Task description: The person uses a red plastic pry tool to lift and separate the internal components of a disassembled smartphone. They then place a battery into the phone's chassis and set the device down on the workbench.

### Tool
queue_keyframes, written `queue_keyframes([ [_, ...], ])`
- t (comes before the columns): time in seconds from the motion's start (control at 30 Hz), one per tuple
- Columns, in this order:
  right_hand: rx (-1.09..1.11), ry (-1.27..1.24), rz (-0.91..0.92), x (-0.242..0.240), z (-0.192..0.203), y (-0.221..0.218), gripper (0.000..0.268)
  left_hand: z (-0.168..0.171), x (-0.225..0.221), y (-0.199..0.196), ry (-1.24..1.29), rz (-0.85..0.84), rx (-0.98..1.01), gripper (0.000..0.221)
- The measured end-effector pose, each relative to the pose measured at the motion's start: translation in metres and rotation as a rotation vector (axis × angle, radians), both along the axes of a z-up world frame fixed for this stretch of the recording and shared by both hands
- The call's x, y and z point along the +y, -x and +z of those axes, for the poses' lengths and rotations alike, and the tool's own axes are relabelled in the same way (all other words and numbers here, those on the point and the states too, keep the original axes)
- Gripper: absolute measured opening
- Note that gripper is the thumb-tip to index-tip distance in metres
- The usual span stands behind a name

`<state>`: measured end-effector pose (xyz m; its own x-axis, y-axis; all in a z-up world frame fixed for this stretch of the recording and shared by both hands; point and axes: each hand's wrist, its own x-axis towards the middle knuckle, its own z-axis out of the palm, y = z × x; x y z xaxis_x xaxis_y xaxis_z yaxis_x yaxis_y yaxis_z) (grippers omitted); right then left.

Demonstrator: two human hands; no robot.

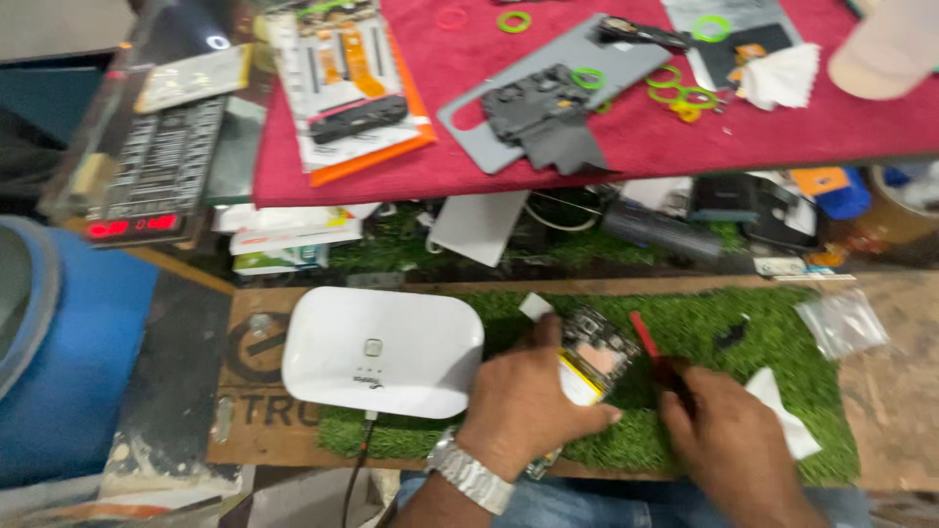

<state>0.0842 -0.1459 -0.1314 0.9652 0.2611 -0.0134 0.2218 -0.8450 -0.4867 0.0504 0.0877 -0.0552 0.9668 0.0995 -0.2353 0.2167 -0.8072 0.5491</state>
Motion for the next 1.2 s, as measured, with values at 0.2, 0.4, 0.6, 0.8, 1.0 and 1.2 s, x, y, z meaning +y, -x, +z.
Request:
queue_keyframes([
  [0.2, 0.075, 0.201, -0.161, -0.032, -0.006, -0.048, 0.042, -0.026, -0.007, 0.004, -0.085, -0.207, -0.180, 0.099],
  [0.4, 0.190, 0.257, -0.161, -0.024, 0.017, -0.055, 0.058, -0.016, 0.006, 0.009, 0.043, -0.332, -0.188, 0.109],
  [0.6, -0.003, 0.035, 0.084, 0.000, 0.130, -0.059, 0.035, -0.021, 0.029, 0.017, 0.230, -0.403, -0.064, 0.095],
  [0.8, -0.585, 0.181, 0.701, 0.075, 0.248, -0.168, 0.071, -0.040, 0.023, 0.025, 0.162, -0.422, -0.157, 0.084],
  [1.0, -0.282, 0.555, 0.747, 0.156, 0.268, -0.224, 0.111, -0.058, 0.024, 0.019, 0.155, -0.441, -0.017, 0.084],
  [1.2, -0.122, 0.791, 0.677, 0.173, 0.275, -0.218, 0.100, -0.070, 0.027, 0.015, 0.201, -0.468, -0.010, 0.085],
])
